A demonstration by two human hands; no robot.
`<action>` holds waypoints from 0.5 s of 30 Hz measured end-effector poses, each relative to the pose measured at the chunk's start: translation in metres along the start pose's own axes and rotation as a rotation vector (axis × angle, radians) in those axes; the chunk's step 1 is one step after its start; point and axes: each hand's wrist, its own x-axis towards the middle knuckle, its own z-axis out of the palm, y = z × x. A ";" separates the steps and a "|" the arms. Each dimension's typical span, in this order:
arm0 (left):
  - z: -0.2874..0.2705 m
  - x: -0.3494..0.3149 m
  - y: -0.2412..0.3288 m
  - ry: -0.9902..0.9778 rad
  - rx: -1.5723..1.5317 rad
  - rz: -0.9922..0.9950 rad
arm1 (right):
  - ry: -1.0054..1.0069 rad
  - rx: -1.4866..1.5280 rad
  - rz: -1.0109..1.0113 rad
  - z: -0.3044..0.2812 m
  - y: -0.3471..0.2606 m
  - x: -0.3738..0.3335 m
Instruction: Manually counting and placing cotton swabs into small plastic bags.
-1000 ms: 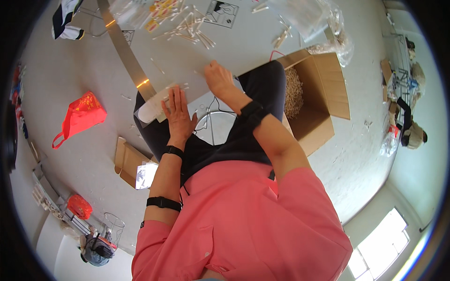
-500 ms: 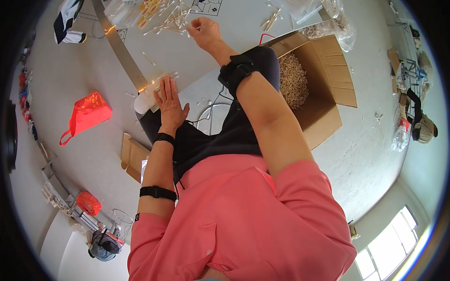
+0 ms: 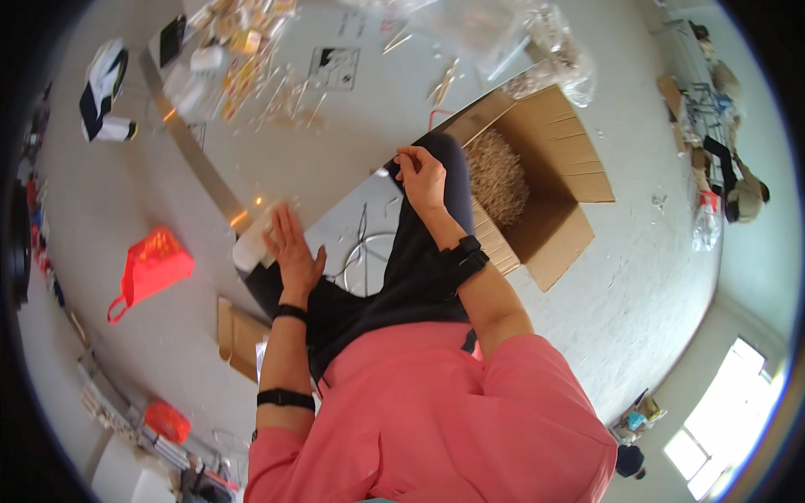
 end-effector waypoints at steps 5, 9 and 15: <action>0.002 0.000 0.005 0.045 -0.016 0.043 | 0.317 -0.157 -0.042 -0.041 -0.019 0.060; 0.000 0.001 0.005 0.027 0.005 0.020 | 0.457 -0.383 -0.170 -0.051 -0.018 0.102; -0.002 0.002 0.007 0.008 0.006 0.006 | 0.283 -0.593 -0.098 -0.042 -0.017 0.147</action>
